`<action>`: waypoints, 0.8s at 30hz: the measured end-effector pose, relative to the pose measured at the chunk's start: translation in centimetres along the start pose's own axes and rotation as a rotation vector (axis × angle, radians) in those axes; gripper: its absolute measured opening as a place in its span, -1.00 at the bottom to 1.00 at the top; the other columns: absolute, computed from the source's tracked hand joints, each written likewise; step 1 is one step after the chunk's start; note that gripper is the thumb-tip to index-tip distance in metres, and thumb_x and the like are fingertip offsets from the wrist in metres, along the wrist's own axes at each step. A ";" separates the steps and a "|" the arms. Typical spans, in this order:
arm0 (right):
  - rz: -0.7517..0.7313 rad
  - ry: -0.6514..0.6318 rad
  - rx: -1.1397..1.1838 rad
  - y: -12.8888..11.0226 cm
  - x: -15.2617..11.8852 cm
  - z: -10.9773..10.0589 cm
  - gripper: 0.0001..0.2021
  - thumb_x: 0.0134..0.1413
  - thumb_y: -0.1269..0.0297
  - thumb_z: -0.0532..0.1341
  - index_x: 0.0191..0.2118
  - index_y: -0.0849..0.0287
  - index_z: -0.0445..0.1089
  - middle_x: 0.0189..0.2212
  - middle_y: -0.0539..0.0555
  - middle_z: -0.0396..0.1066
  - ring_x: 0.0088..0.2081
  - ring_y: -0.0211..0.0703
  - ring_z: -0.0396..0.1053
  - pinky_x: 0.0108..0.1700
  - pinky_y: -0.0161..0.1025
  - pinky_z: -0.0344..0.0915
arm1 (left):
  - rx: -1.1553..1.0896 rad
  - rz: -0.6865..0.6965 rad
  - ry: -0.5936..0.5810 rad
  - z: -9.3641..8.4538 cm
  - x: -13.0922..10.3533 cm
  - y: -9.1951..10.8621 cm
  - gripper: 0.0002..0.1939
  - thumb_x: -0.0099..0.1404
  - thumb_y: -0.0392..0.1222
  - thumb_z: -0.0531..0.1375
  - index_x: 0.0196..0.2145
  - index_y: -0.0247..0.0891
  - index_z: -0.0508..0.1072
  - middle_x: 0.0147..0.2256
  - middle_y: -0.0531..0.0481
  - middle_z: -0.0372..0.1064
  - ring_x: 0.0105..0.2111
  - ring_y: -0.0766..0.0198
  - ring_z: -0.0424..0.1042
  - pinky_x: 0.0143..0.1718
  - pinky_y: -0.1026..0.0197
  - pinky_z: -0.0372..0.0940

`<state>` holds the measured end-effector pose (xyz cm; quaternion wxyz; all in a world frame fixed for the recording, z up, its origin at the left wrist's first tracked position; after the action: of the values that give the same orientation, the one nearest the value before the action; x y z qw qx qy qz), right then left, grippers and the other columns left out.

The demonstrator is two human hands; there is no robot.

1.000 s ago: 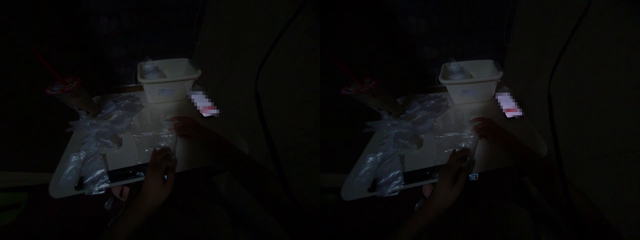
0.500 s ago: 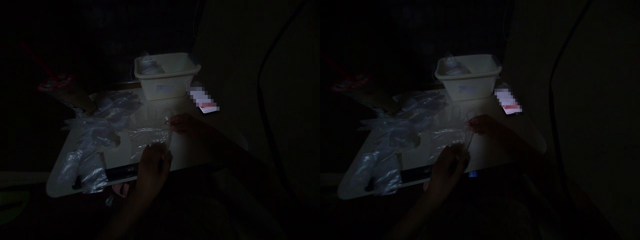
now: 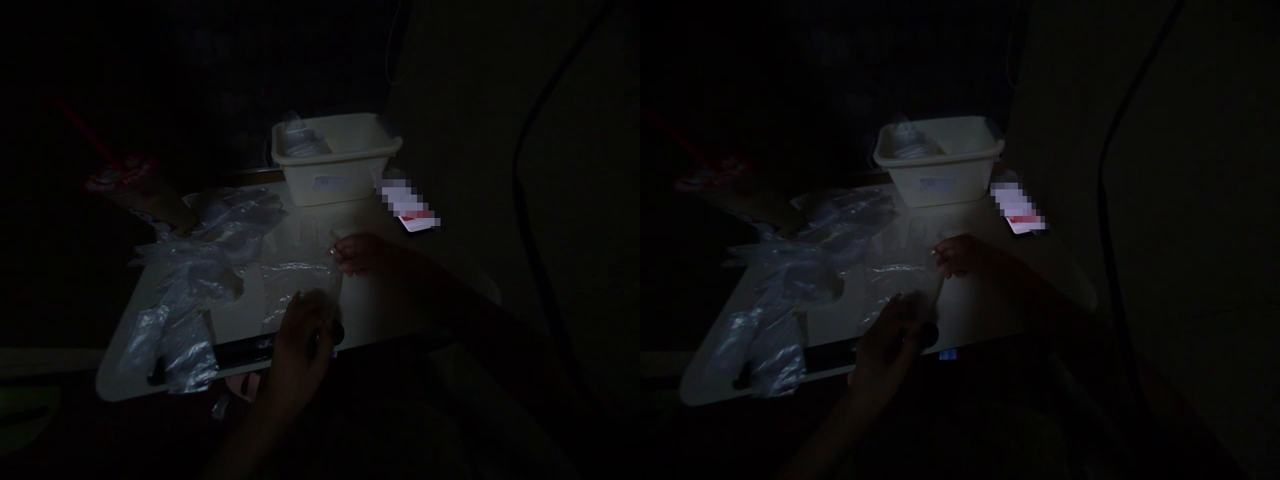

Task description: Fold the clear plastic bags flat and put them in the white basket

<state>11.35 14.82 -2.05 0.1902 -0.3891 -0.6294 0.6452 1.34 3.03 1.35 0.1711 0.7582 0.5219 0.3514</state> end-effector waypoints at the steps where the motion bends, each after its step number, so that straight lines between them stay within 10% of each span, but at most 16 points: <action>1: 0.010 0.013 -0.005 0.0 0.0 -0.1 -0.68 -0.34 0.44 0.18 -0.29 0.28 0.27 -0.66 -0.12 0.26 -0.69 -0.45 0.17 -0.70 -0.47 0.04 | 0.013 0.022 0.001 0.0 -0.1 0.2 -0.85 0.13 -0.32 0.01 -0.32 -0.20 0.30 -0.15 -0.01 0.27 -0.05 0.20 0.16 0.01 -0.04 0.00; 11: -0.043 0.106 -0.218 0.2 0.9 -1.3 -0.59 -0.31 0.40 0.18 -0.18 0.28 0.24 -0.64 -0.10 0.30 -0.74 -0.46 0.14 -0.69 -0.45 0.07 | -0.034 0.013 -0.116 0.8 -0.4 1.1 -0.85 0.09 -0.37 -0.01 -0.43 -0.24 0.32 -0.27 -0.02 0.28 -0.18 0.23 0.22 -0.07 0.02 0.07; 21: -0.151 0.234 -0.536 -0.5 1.2 -1.6 -0.64 -0.33 0.46 0.18 -0.24 0.28 0.30 -0.62 -0.06 0.33 -0.54 -0.30 0.30 -0.44 -0.33 0.22 | 0.054 -0.011 0.060 -1.7 -0.5 0.4 -0.82 0.07 -0.25 0.06 -0.66 -0.23 0.19 -0.46 0.01 0.27 -0.31 0.22 0.25 -0.28 0.09 0.18; 24: -0.177 0.256 -0.606 -0.7 1.1 -1.4 -0.61 -0.33 0.42 0.19 -0.21 0.29 0.29 -0.60 -0.04 0.33 -0.52 -0.29 0.30 -0.42 -0.31 0.21 | 0.105 0.030 0.020 -1.9 0.2 0.7 -0.88 0.14 -0.24 -0.02 -0.42 -0.26 0.29 -0.35 -0.06 0.30 -0.22 0.19 0.23 -0.22 0.08 0.17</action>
<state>11.50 16.61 -1.55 0.1987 -0.4495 -0.7950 0.3555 0.51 2.75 3.20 0.1205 0.7703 0.5300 0.3335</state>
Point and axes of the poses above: each hand's wrist, its own x-axis towards the middle knuckle, its own z-axis out of the palm, y = z × x, the point moved 8 cm from there along x, towards the middle knuckle
